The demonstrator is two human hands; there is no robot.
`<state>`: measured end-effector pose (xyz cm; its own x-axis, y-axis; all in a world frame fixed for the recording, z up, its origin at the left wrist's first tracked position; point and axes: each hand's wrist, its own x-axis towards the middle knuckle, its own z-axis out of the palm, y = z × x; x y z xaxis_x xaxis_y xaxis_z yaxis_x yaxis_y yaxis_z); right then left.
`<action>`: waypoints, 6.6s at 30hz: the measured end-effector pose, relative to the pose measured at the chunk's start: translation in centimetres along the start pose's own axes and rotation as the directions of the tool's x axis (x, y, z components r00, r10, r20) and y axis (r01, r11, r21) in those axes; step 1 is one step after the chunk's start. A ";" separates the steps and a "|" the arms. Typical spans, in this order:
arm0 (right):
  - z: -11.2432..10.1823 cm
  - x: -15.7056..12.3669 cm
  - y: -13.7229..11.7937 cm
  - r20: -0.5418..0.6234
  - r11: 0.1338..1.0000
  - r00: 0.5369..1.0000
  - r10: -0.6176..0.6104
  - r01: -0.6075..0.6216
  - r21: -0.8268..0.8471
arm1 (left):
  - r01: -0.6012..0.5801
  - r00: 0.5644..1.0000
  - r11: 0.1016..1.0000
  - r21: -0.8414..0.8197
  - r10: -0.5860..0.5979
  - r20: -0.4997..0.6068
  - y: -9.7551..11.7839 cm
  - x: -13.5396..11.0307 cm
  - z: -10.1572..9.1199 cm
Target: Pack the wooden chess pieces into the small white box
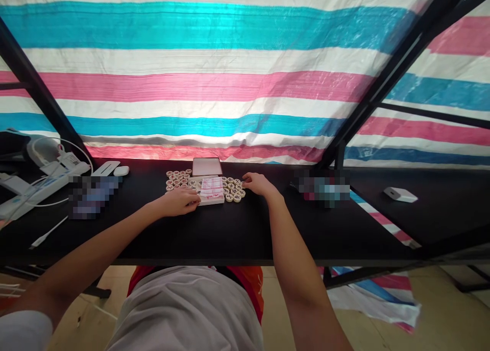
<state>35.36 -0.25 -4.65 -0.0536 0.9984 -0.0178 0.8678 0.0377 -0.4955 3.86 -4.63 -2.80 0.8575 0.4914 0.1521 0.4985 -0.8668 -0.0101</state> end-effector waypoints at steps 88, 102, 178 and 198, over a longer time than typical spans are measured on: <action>5.1 -0.6 -7.1 -0.243 0.947 0.919 -0.312 0.281 -0.153 | 0.182 0.970 0.983 0.005 -0.178 -0.164 -2.3 -0.1 0.7; 5.5 -0.8 -7.7 -0.134 0.881 0.879 -0.458 0.428 -0.202 | 0.297 0.939 0.955 -0.011 -0.294 -0.177 -2.8 1.6 1.0; 0.9 0.9 -0.5 -0.031 0.992 0.999 -0.020 0.016 -0.123 | 0.339 0.935 0.930 -0.142 -0.350 -0.064 -2.7 0.6 1.4; 1.2 1.2 -0.5 -0.046 0.987 0.999 -0.022 0.014 -0.158 | 0.232 0.964 0.971 -0.065 -0.238 -0.117 -2.4 0.8 1.4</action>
<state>34.27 0.87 -5.48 -0.0496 0.9982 0.0326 0.9341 0.0579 -0.3523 3.51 -2.03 -4.04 0.6932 0.6703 0.2648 0.6745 -0.7329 0.0894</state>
